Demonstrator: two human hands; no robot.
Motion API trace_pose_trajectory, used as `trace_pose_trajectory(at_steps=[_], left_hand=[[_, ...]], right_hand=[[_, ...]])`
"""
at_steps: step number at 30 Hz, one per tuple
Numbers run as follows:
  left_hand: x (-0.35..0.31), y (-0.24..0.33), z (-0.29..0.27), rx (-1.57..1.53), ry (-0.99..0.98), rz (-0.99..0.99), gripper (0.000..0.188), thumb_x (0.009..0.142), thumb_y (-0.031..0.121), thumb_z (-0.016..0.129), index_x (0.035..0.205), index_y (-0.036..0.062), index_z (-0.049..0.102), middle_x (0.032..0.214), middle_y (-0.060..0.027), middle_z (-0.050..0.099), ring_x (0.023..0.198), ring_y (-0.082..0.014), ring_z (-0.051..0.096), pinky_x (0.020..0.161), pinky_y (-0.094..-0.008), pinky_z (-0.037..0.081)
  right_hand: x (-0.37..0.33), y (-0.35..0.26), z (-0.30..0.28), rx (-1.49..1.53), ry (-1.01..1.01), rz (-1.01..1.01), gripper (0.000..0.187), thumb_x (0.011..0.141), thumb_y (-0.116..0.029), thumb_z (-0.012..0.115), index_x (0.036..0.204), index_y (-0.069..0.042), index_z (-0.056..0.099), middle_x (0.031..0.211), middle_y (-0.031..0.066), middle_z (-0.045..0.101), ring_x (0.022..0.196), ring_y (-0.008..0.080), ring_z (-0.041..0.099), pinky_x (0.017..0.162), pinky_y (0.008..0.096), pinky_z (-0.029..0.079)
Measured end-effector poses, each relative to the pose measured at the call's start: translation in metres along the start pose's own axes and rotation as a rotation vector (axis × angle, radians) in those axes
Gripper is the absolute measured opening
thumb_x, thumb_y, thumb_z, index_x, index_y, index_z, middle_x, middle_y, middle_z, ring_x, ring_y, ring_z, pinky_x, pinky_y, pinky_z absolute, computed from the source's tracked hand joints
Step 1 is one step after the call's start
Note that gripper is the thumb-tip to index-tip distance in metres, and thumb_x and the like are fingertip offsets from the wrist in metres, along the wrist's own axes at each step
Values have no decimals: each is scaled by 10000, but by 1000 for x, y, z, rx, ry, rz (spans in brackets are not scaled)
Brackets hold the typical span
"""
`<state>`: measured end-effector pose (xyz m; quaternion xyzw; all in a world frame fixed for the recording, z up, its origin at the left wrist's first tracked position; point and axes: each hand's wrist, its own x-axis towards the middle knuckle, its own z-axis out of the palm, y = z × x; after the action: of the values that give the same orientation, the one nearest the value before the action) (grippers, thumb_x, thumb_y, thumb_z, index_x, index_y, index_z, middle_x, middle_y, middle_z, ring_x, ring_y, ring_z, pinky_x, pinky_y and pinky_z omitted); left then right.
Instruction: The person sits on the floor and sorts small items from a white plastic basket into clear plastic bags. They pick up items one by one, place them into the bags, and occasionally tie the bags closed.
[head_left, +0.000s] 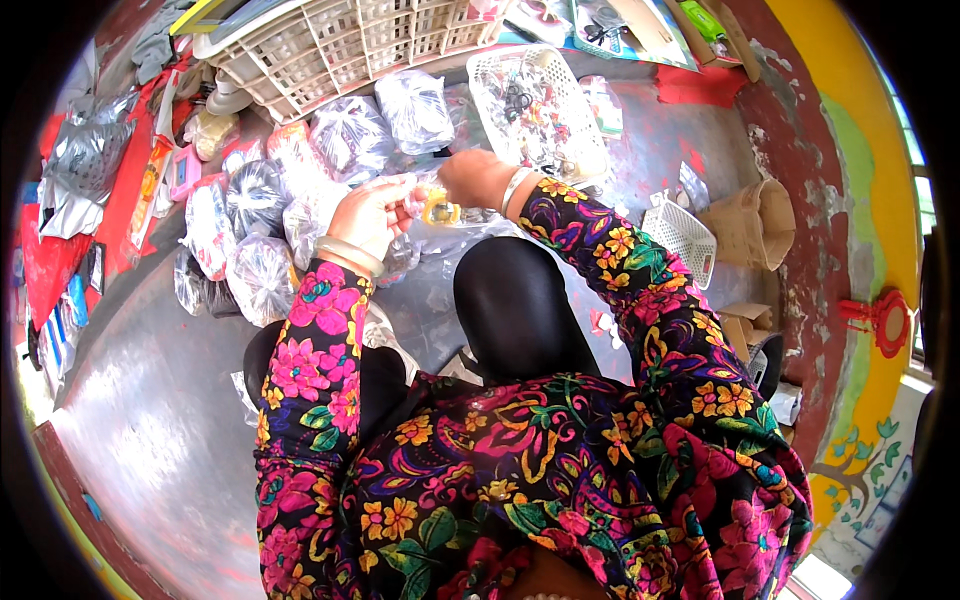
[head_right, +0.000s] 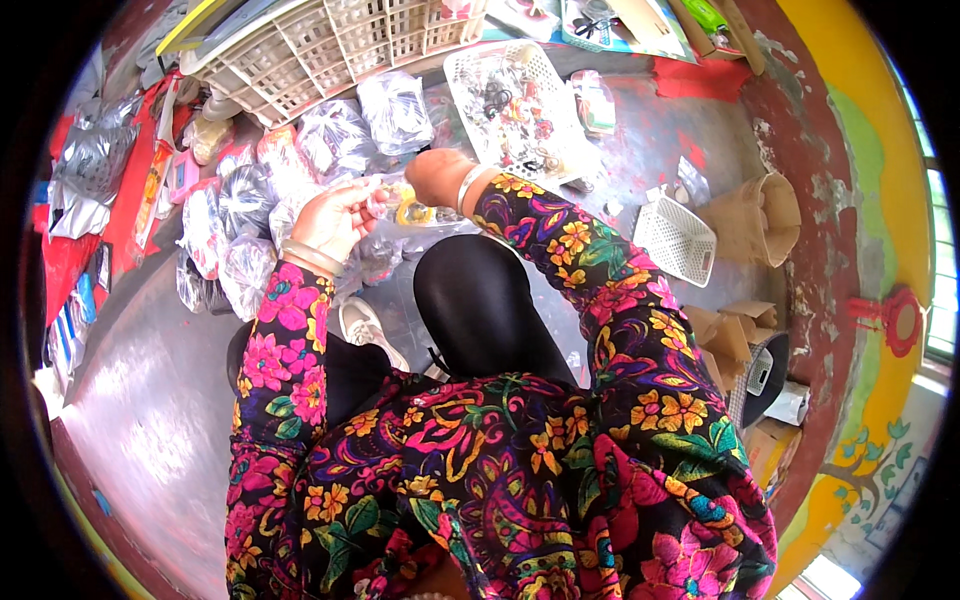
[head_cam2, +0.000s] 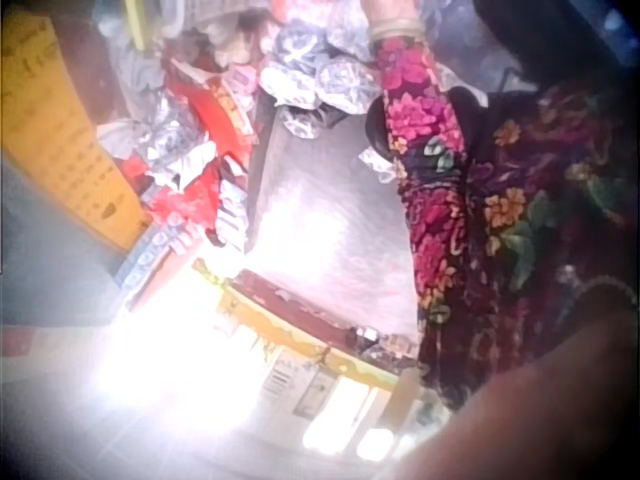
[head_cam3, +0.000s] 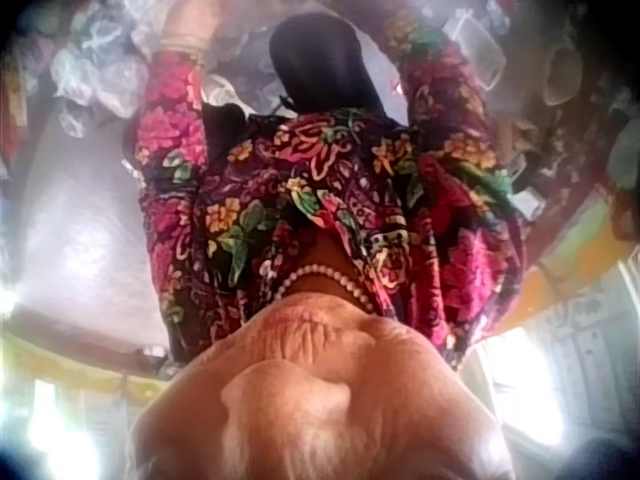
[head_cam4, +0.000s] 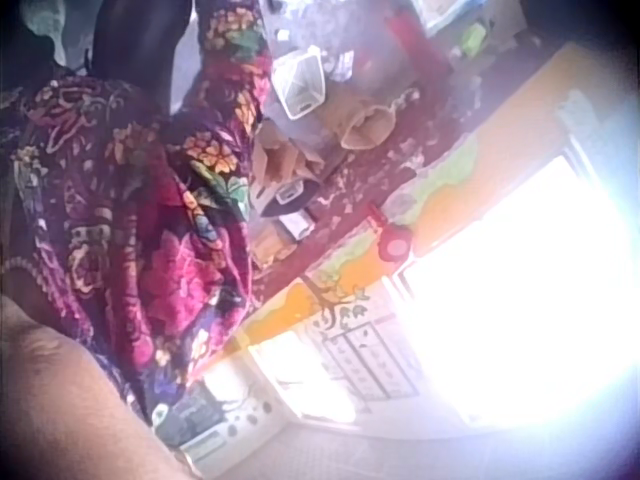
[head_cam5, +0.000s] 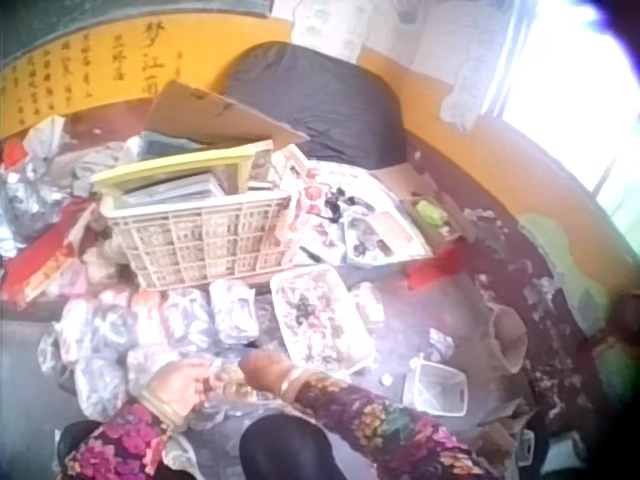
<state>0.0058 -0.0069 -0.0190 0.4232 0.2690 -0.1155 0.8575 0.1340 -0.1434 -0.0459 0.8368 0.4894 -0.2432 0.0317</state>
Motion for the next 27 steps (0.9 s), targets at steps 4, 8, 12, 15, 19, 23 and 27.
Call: trace_pose_trajectory(at_steps=[4, 8, 12, 15, 19, 23, 27], left_hand=[[-1, 4, 4, -4, -26, -20, 214, 818, 128, 521, 1012, 37, 523, 845, -50, 598, 726, -115, 559, 646, -239, 431], [-1, 2, 9, 16, -9, -16, 105, 836, 166, 530, 890, 83, 561, 786, -20, 607, 671, -81, 547, 619, -218, 415], [-5, 6, 16, -21, 8, -19, 99, 825, 173, 555, 862, 82, 563, 770, -16, 600, 666, -77, 541, 601, -209, 410], [-2, 4, 8, -31, -24, -40, 97, 826, 173, 552, 851, 80, 564, 761, -17, 598, 663, -78, 540, 603, -212, 410], [-11, 5, 5, 5, 54, -56, 119, 798, 160, 582, 874, 70, 562, 751, -23, 598, 650, -82, 542, 602, -220, 416], [3, -4, 1, 121, -6, -48, 197, 789, 121, 566, 968, 43, 540, 765, -30, 584, 672, -108, 545, 628, -232, 420], [3, -2, 10, 149, 6, -65, 180, 780, 76, 561, 953, 27, 541, 741, -34, 579, 641, -103, 538, 615, -220, 420]], right_hand=[[11, 15, 37, 129, 7, -346, 208, 699, -163, 508, 843, -84, 634, 803, 151, 618, 767, 324, 591, 669, 397, 460], [29, 24, 69, 79, -69, -377, 215, 700, -167, 499, 867, -123, 627, 807, 139, 617, 777, 316, 586, 691, 396, 452], [15, 31, 61, 105, -4, -369, 194, 717, -187, 475, 843, -111, 601, 758, 143, 610, 722, 330, 573, 645, 414, 437], [-16, 31, 29, 500, 62, -333, 228, 728, -145, 524, 922, -72, 618, 794, 122, 631, 677, 230, 601, 619, 322, 460], [-41, 60, -13, 976, 19, -18, 186, 748, -146, 553, 858, -18, 633, 745, 59, 626, 651, 118, 607, 536, 252, 487], [-36, 142, 10, 1125, 497, 316, 157, 754, -129, 546, 825, -18, 630, 733, 63, 621, 593, 122, 601, 484, 235, 475], [-2, 191, 14, 975, 551, 444, 124, 728, -149, 576, 762, -40, 622, 598, 58, 600, 486, 124, 569, 478, 250, 465]])
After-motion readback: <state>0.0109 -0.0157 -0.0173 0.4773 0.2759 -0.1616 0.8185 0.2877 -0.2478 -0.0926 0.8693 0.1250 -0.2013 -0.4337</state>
